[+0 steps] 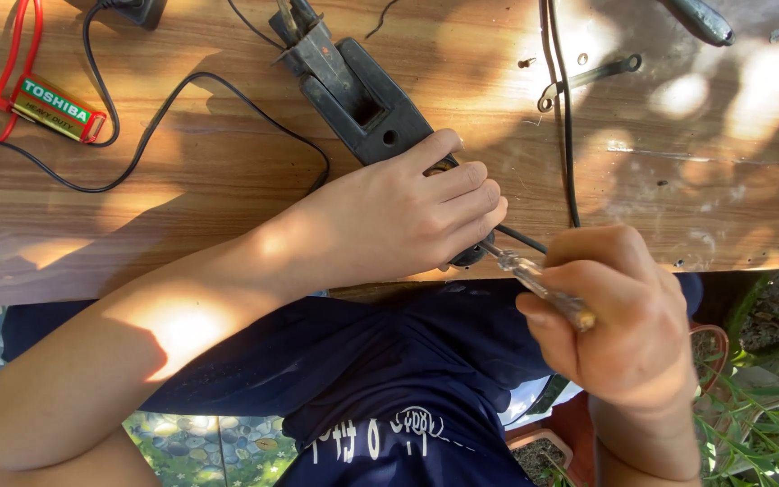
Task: The person uses a screwdriver to remove screws from a black electrical device with an orange switch, then reassembles it by tightening the screws back in place. The work is performed on a wooden table outdoors.
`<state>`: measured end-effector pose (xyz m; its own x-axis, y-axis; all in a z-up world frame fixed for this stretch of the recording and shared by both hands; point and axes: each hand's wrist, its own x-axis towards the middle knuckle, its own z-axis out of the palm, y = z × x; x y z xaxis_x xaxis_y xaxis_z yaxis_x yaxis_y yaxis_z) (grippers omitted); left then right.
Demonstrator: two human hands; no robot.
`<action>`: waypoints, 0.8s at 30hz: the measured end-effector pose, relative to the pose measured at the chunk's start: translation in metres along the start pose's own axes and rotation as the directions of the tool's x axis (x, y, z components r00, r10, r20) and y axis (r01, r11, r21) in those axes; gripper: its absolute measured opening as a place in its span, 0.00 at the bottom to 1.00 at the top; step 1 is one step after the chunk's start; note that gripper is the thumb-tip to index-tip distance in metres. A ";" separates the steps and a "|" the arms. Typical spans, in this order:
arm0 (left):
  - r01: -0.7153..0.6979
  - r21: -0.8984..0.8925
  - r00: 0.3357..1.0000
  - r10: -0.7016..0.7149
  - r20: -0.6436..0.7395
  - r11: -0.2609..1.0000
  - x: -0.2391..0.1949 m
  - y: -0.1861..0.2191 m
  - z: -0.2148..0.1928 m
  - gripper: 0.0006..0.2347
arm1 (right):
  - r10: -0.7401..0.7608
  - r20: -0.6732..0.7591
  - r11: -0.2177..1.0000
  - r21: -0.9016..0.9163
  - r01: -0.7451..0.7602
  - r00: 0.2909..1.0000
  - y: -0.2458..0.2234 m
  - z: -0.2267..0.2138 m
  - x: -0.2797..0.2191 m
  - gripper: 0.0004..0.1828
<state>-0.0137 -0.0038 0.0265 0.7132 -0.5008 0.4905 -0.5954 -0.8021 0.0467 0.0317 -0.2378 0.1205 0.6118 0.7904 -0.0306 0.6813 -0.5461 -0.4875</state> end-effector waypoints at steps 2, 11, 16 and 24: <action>-0.004 0.019 0.999 0.003 0.044 1.000 0.005 0.002 -0.006 0.09 | -0.112 0.054 0.984 -0.136 0.119 0.992 -0.008 -0.017 0.006 0.14; 0.173 -0.379 0.962 -0.072 0.265 0.909 0.036 0.013 0.009 0.15 | -0.251 0.471 0.691 -0.525 0.497 0.846 -0.013 -0.063 0.031 0.14; 0.193 -0.752 0.980 -0.081 0.183 0.630 0.039 0.001 -0.003 0.33 | -0.284 0.489 0.696 -0.487 0.528 0.825 -0.006 -0.065 0.036 0.10; 0.163 -0.546 0.913 -0.336 -0.233 0.822 0.042 0.029 0.009 0.30 | -0.223 0.446 0.797 -0.429 0.426 0.867 0.003 -0.066 0.031 0.13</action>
<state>0.0027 -0.0509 0.0411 0.7645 -0.1118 0.6349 -0.5751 -0.5633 0.5932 0.0793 -0.2334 0.1757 0.1986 0.9308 -0.3070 0.9757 -0.2172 -0.0274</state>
